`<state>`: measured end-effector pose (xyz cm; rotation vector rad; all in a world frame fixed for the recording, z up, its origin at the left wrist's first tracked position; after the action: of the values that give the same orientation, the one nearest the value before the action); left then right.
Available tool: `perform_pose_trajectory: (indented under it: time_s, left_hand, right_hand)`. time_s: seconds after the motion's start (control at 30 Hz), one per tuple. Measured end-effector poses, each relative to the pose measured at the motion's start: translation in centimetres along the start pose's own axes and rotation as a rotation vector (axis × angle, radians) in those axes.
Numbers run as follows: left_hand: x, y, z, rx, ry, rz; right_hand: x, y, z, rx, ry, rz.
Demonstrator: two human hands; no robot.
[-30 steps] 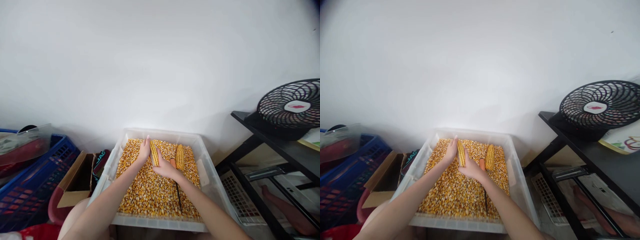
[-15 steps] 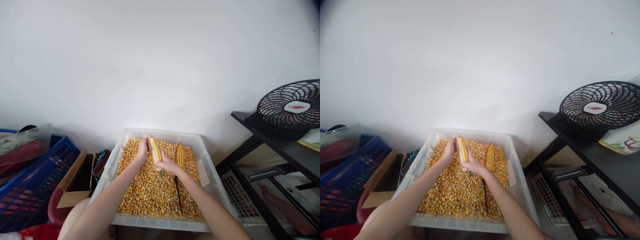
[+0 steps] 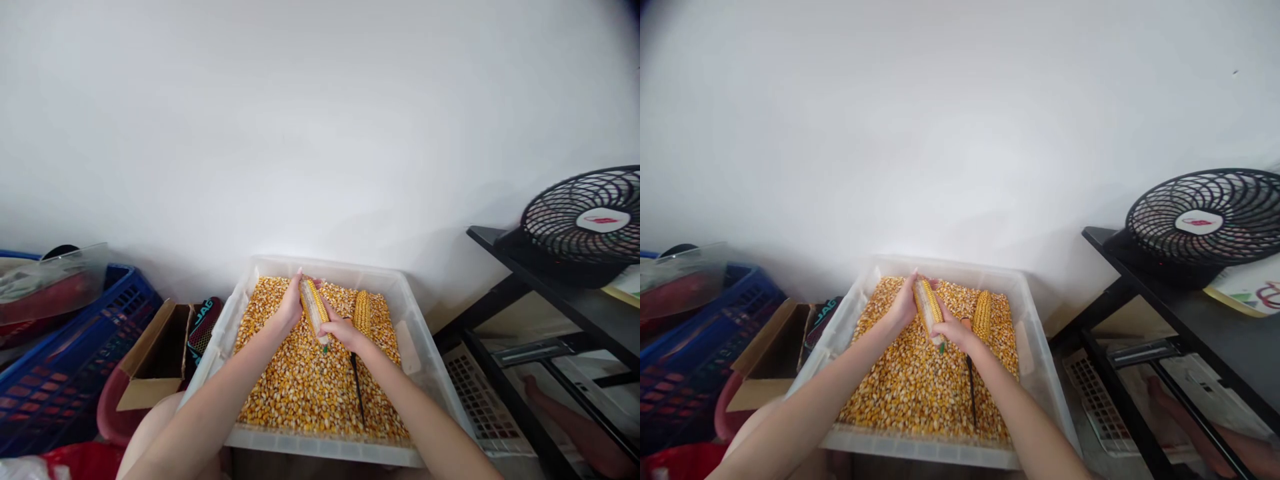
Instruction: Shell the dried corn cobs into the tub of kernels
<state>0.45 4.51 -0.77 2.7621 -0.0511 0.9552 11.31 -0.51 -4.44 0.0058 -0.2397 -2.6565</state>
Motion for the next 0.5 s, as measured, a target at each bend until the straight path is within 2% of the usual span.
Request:
perform_pose_trajectory:
  time_s: [0.13,0.37,0.5]
  left_hand:
    - [0.4,0.4,0.0,0.029,0.056,0.014]
    - [1.2,2.0,-0.1,0.114,-0.047,0.008]
    - [1.1,2.1,0.0,0.116,-0.061,-0.017]
  right_hand:
    - [0.1,-0.2,-0.5,-0.045,-0.048,-0.017]
    - [0.1,-0.1,-0.5,-0.009,0.003,-0.054]
    - [0.3,0.0,-0.4,0.006,0.018,-0.061]
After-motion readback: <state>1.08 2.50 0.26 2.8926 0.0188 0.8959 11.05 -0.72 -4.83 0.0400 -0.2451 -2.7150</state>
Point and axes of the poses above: each hand's wrist, its own y-axis away from the middle knuckle, its own x-axis out of the palm, z = x × y, the point moved 4 cm from there along -y, towards the middle knuckle, and after that the axes turned 1 degree about -y, right-handed, at the moved point
